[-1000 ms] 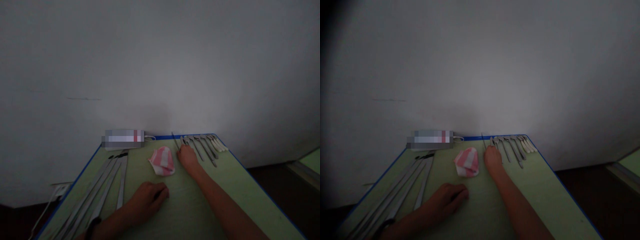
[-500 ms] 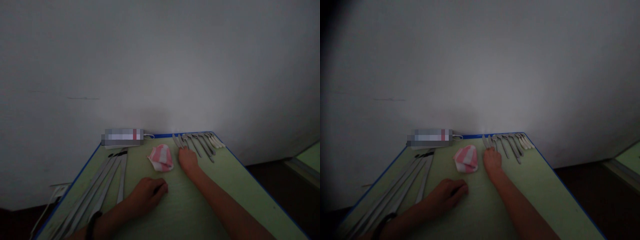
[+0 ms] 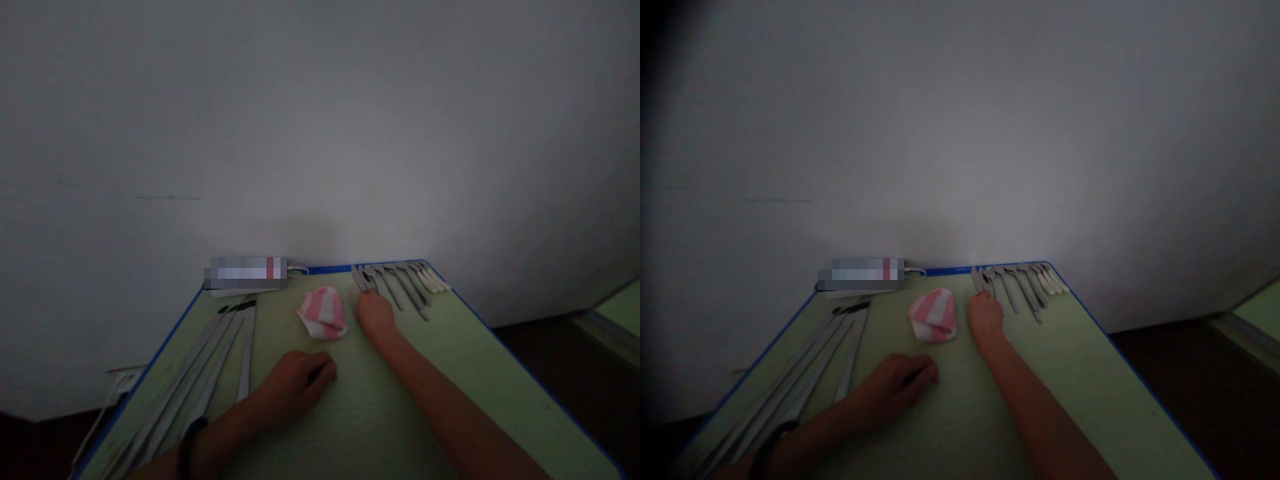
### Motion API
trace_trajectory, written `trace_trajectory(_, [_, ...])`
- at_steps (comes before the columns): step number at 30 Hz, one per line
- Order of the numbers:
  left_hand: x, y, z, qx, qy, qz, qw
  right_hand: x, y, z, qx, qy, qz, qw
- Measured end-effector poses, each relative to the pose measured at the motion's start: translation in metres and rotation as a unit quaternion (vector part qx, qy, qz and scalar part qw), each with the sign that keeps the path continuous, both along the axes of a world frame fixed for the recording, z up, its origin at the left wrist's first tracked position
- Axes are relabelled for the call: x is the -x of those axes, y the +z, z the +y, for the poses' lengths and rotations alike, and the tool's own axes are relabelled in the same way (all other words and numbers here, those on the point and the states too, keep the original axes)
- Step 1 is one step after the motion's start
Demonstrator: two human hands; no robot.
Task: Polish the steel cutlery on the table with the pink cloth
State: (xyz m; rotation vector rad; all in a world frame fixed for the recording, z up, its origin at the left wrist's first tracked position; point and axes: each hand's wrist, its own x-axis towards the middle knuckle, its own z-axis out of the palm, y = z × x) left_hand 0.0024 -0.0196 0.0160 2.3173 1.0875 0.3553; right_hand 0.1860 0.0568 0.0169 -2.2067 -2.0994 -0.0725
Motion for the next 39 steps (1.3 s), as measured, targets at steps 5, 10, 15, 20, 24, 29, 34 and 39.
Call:
trace_trajectory(5, [0.001, 0.0, 0.001, -0.011, 0.002, 0.0, 1.0, -0.002, 0.001, -0.011, -0.035, 0.012, 0.038, 0.999])
trace_trajectory(10, [0.005, 0.004, -0.001, -0.063, 0.031, 0.049, 0.996, 0.005, -0.009, -0.024, -0.097, 0.079, 0.174, 0.977])
trace_trajectory(15, [0.028, 0.026, 0.01, -0.141, 0.18, 0.21, 0.951, 0.022, -0.022, -0.036, -0.132, 0.174, 0.257, 0.941])
trace_trajectory(20, [0.066, 0.047, 0.036, -0.123, 0.271, 0.338, 0.893, 0.034, -0.026, -0.032, -0.108, 0.253, 0.193, 0.942])
trace_trajectory(24, [0.072, 0.049, 0.036, -0.061, 0.264, 0.398, 0.877, 0.038, -0.025, -0.022, -0.088, 0.232, 0.186, 0.951])
trace_trajectory(29, [0.045, 0.051, 0.019, -0.027, 0.199, 0.42, 0.885, 0.037, -0.025, -0.021, -0.088, 0.238, 0.193, 0.948])
trace_trajectory(34, [0.021, 0.05, 0.002, -0.011, 0.168, 0.413, 0.895, 0.037, -0.03, -0.02, -0.098, 0.221, 0.18, 0.953])
trace_trajectory(39, [0.015, 0.034, -0.001, -0.021, 0.185, 0.375, 0.908, 0.033, -0.037, -0.015, -0.119, 0.14, 0.263, 0.947])
